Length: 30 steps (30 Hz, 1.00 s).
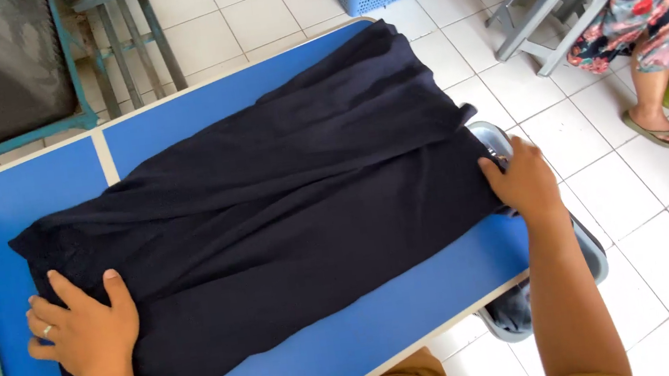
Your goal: The person folds a dark blue long-sleeved shirt on a blue table, then places it into a green basket. Next, the person folds a dark blue skirt with gold buttons on the same table. The person uses only their hands to fold the garments.
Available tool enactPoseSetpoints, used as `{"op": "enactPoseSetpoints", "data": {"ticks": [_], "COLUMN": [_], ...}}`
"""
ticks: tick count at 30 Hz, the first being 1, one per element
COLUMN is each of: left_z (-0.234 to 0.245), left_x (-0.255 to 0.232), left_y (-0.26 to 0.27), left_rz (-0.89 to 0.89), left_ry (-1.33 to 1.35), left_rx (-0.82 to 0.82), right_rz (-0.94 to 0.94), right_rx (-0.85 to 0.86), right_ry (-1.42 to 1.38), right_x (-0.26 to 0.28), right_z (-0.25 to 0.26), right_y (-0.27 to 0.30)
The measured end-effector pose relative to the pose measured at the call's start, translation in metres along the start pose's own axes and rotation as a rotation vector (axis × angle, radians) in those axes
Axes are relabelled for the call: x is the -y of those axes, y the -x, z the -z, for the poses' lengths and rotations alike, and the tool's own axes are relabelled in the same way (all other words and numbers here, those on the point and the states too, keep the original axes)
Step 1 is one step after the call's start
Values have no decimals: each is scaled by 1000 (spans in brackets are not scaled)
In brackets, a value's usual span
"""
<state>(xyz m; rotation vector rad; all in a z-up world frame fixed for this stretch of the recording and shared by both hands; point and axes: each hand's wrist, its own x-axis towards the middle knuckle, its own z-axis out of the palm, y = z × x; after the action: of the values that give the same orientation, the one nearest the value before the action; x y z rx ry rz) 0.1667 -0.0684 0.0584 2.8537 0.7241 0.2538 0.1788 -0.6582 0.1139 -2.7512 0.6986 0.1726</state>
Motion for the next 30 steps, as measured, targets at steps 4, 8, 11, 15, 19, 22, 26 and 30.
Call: {"op": "enactPoseSetpoints", "data": {"ticks": [4,8,11,15,19,22,26,30], "left_z": [18,24,40,42,22,38,84,64], "left_x": [6,55,58,64,99,100,60,71], "left_y": [0,12,46,66,49,48,78,104], "left_rz": [61,196,287,186,328,435,261,-323], "left_ry": [-8,-248,-270,-6,627,646,213,-123], "left_rx": [75,318,560,379,148,192,173,-211], "right_rz": [-342,-290,17,318,72,-157,-354,-181], "right_rx": [202,201,-101,-419,-337,-87,233,384], "right_ry": [-212,-410,-298,-126,-386,-448,-442,-553], "right_x": [0,-1,-52,-63,-39,-29,-27,-59], "right_z": [13,12,-36,-48,-20,8,36,33], "right_y": [29,45,28,13,13,19,37,49]}}
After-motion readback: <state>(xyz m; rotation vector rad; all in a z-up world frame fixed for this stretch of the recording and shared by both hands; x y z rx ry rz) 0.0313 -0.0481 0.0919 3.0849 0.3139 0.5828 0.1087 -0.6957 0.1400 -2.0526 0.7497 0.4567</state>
